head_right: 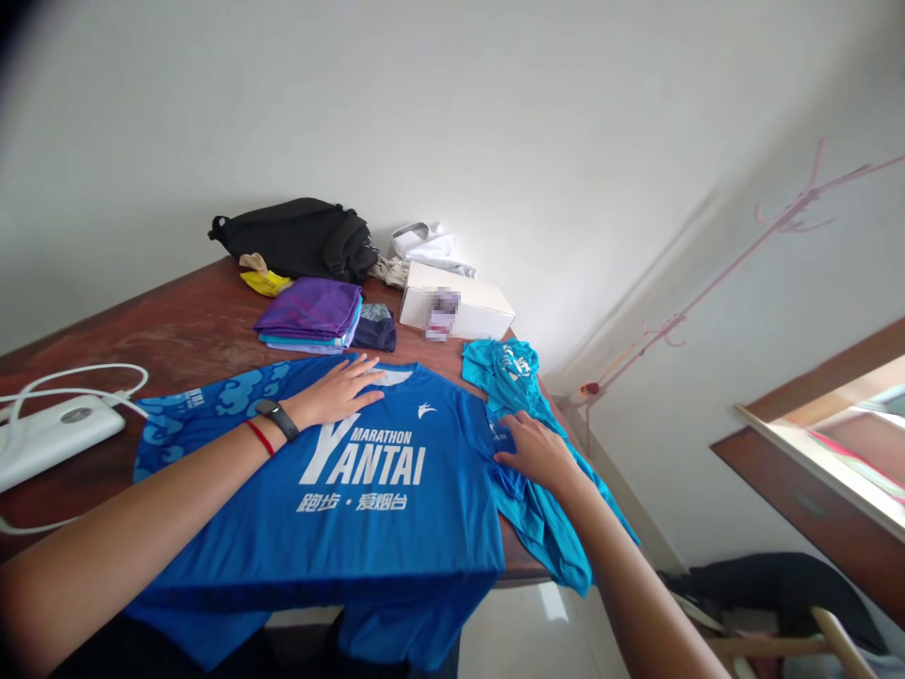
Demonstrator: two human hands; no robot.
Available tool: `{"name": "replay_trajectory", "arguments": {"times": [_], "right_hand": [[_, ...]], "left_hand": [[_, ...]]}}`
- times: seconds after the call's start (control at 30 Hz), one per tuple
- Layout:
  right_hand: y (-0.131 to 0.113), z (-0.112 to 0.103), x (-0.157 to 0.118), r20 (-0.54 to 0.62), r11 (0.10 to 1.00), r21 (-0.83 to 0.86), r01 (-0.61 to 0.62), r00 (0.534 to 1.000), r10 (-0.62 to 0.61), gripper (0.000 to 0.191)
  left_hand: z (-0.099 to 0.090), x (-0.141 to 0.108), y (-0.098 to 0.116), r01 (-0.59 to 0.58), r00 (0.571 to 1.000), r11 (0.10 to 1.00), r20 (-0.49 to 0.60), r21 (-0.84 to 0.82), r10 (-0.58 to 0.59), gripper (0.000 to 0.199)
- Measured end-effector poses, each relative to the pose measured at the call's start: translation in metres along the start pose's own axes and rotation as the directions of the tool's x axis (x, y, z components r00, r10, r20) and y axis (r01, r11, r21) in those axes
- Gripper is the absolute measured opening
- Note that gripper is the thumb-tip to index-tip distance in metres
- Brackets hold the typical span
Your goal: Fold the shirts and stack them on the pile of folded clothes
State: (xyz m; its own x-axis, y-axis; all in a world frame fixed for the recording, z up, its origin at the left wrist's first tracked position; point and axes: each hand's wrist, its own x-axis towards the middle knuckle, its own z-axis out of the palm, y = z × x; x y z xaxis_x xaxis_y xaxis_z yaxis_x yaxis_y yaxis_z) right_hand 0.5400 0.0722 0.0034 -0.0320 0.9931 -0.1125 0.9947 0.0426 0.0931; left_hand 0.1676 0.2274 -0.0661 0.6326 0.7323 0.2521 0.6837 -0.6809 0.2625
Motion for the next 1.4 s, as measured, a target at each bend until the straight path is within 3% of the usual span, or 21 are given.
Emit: {"name": "replay_trajectory", "arguments": {"times": [0.2,0.43,0.53,0.6,0.7,0.77,0.87,0.97,1.07,1.17,1.4], "right_hand": [[-0.008,0.003,-0.017,-0.024,1.000,0.016,0.011,1.000,-0.011,0.038],[-0.002,0.010,-0.011,-0.066,0.999,-0.014,0.051,0.996,-0.052,0.030],[0.009,0.015,0.000,-0.156,0.988,0.124,0.093,0.985,-0.073,0.032],[0.019,0.015,0.009,-0.243,0.957,0.280,0.073,0.970,-0.003,0.033],[0.028,0.011,0.026,-0.370,0.847,0.530,0.033,0.908,0.196,0.036],[0.027,0.006,0.036,-0.387,0.720,0.691,0.059,0.872,0.300,0.040],[0.010,-0.003,0.048,-0.301,0.489,0.866,0.103,0.888,0.347,0.045],[-0.017,-0.011,0.059,-0.232,0.381,0.918,0.107,0.925,0.300,0.045],[-0.041,-0.015,0.070,-0.206,0.400,0.910,0.107,0.956,0.211,0.044],[-0.057,-0.014,0.080,-0.178,0.485,0.868,0.111,0.979,0.095,0.041],[-0.073,0.000,0.079,-0.087,0.696,0.696,0.173,0.984,-0.158,0.041]], "left_hand": [[-0.005,-0.001,0.004,-0.012,1.000,1.000,0.021,0.006,0.012,0.060],[-0.003,0.000,0.002,-0.030,1.000,1.000,-0.006,0.000,0.030,0.059],[-0.002,0.000,-0.001,-0.052,0.998,0.999,-0.035,-0.005,0.052,0.060],[-0.001,0.001,-0.002,-0.074,0.995,0.997,-0.062,-0.028,0.073,0.059],[0.000,0.004,-0.004,-0.127,0.987,0.988,-0.107,-0.083,0.118,0.058],[-0.002,0.005,-0.004,-0.157,0.978,0.981,-0.153,-0.116,0.139,0.057],[-0.008,0.006,-0.002,-0.169,0.967,0.975,-0.218,-0.147,0.135,0.053],[-0.014,0.005,0.001,-0.174,0.958,0.968,-0.258,-0.183,0.123,0.048],[-0.018,0.004,0.006,-0.185,0.963,0.949,-0.240,-0.256,0.123,0.043],[-0.020,0.003,0.011,-0.206,0.969,0.926,-0.199,-0.317,0.148,0.038],[-0.023,0.002,0.010,-0.211,0.971,0.946,-0.160,-0.244,0.176,0.034]]}}
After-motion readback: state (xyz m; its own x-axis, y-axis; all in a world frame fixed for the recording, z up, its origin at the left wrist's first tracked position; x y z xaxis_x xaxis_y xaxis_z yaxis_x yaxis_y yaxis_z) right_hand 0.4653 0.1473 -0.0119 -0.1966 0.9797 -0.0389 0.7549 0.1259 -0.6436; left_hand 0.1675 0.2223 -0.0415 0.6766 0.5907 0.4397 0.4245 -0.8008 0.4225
